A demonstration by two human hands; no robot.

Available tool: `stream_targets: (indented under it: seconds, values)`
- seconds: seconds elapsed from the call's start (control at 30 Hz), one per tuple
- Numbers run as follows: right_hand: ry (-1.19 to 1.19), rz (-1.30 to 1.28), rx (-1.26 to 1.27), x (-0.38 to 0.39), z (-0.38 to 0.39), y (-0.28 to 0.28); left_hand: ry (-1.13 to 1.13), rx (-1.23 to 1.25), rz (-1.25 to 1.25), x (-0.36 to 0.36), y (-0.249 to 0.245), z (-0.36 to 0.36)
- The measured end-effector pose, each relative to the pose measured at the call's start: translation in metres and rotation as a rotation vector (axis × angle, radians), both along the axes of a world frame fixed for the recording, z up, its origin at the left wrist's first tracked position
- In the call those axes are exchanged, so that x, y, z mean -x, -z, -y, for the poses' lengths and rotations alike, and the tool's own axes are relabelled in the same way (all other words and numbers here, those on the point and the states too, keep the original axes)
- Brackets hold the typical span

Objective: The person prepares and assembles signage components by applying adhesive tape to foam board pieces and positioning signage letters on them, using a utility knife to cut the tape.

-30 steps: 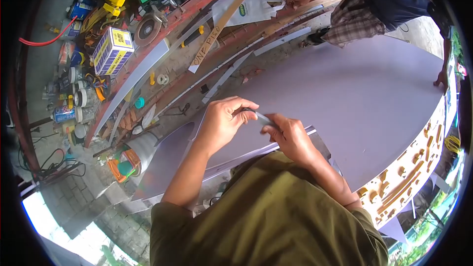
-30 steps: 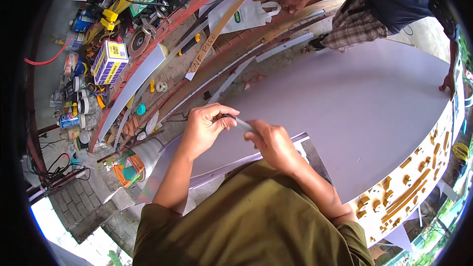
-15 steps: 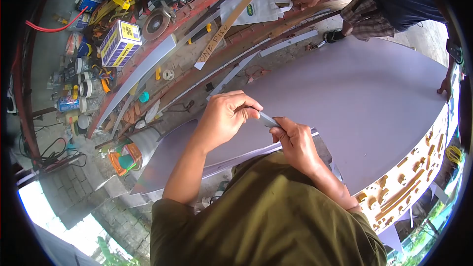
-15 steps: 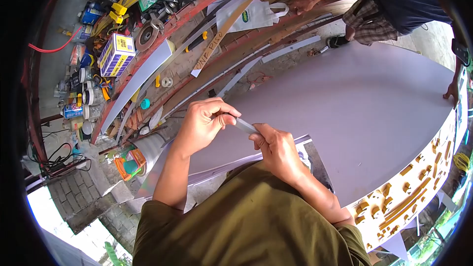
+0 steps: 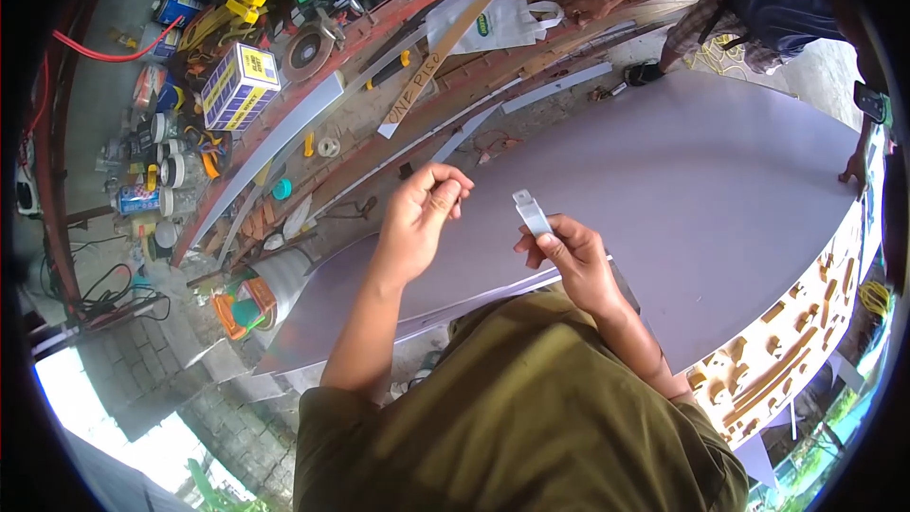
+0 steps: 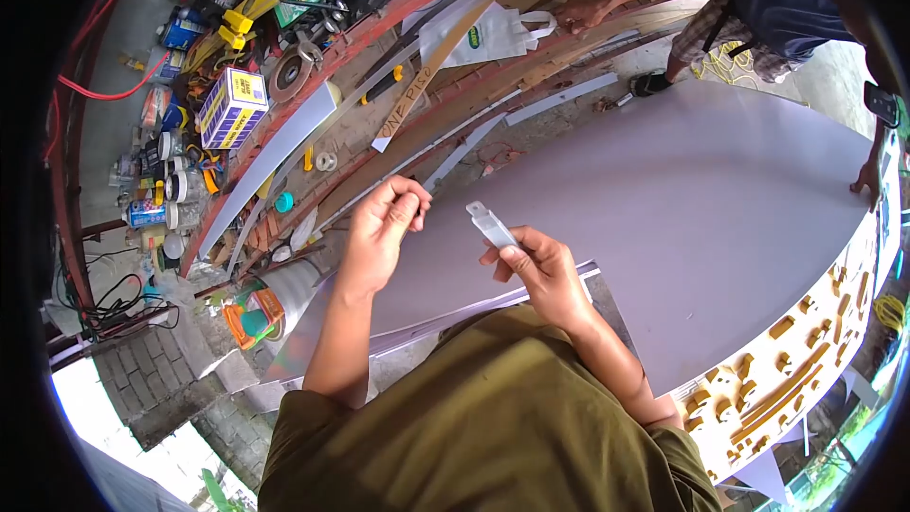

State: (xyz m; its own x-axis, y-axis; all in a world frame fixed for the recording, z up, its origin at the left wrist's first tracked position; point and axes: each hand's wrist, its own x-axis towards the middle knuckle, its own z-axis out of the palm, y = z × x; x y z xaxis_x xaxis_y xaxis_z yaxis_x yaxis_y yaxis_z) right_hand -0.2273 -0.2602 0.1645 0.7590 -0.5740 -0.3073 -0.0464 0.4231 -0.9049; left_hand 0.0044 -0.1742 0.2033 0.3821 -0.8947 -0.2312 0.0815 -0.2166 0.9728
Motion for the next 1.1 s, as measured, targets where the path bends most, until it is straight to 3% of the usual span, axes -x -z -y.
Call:
stream_targets:
  seconds: [0.1,0.2,0.3,0.4,0.47,0.53,0.67,0.87,0.97,1.1]
  values:
    - [-0.024,0.031,-0.256,-0.004,-0.001,0.001,0.012,-0.068,0.010,0.015,0.000,0.001]
    - [-0.021,0.053,-0.240,-0.007,-0.002,0.000,-0.007,-0.106,0.091,0.020,0.002,0.004]
    - [-0.041,-0.310,0.258,-0.008,-0.004,-0.026,-0.184,-0.040,-0.319,0.021,0.031,0.000]
    - [-0.105,-0.477,0.775,0.001,-0.013,-0.033,-0.341,0.017,-0.820,0.037,0.067,-0.003]
    - [-0.170,-0.576,0.887,0.003,-0.013,-0.045,-0.386,-0.020,-1.062,0.058,0.078,-0.004]
    - [-0.189,-0.610,1.074,0.006,-0.012,-0.045,-0.350,-0.028,-1.124,0.073,0.081,-0.003]
    - [-0.189,-0.627,1.157,0.004,-0.012,-0.042,-0.311,-0.019,-1.194,0.085,0.090,-0.002]
    - [-0.187,-0.587,1.224,0.000,-0.014,-0.041,-0.311,-0.036,-1.197,0.091,0.093,-0.002]
    - [-0.115,-0.537,1.106,0.000,-0.008,-0.034,-0.330,0.006,-1.225,0.089,0.096,-0.001]
    - [0.032,-0.604,0.507,0.001,-0.005,-0.029,-0.388,0.037,-1.154,0.075,0.084,0.004]
